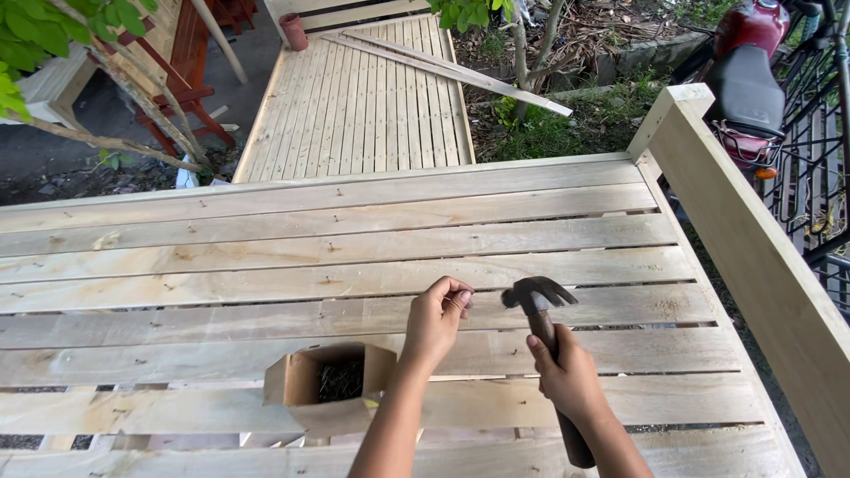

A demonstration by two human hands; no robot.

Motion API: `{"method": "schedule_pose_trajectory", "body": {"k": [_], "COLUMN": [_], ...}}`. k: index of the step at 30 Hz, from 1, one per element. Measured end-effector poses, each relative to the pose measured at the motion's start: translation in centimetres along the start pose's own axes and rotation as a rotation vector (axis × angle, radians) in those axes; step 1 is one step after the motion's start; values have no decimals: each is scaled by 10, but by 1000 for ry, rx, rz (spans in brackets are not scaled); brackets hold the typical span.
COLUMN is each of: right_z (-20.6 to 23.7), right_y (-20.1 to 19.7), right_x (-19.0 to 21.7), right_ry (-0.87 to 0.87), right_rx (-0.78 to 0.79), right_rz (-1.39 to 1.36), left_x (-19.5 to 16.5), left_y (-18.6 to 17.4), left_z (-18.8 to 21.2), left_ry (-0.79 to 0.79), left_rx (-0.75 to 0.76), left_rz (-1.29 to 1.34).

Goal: The person hammers nails into a slatted wooden frame outdoors, taking nails by hand from a cardboard box and driving them into the planks with a claw hammer. They briefly reposition a small wooden stool and loose wood pieces beside the frame before continuing to nail.

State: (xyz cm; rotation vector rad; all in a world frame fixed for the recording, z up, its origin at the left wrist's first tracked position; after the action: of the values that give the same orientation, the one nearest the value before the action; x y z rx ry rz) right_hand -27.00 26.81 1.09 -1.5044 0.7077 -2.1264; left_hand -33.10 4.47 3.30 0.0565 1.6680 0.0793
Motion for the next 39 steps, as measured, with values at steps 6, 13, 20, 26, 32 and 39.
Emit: {"method": "schedule_pose_trajectory", "body": {"k": [6,13,20,26,32,39], "right_z": [-52,-76,-68,-67,-65,-67], "right_y": [-20,5,8,7,5,6], "right_x": [-38,-48,-38,-36,-30,-31], "right_ry": [71,13,43,49,24,50], "right_rx": [-86,-42,-89,-84,-134,-131], "right_rz": [-67,-296,-39,-83,39,144], "left_x": [60,102,100,94,96,100], "left_y": [21,40,40,42,43,47], "left_z": [-48,-95,-86,-85,-85,-86], "left_ry": [139,192,271,343,358,327], "left_rx": [-202,-105,-96,-74,-55,-36], "left_rz": [-172,-218,-293,-376,-411,-512]}}
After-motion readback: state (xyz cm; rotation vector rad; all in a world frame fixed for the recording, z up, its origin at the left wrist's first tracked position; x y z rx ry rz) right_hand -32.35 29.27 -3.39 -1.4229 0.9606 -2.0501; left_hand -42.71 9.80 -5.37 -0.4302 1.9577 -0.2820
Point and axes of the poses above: each hand's wrist, its own z-axis away from the middle knuckle, its own y-axis out of the palm, x = y × z, the point moved 6 cm from there along -z, towards the middle knuckle, and after that the axes turned 15 degrees about z, right-handed, at the moved point
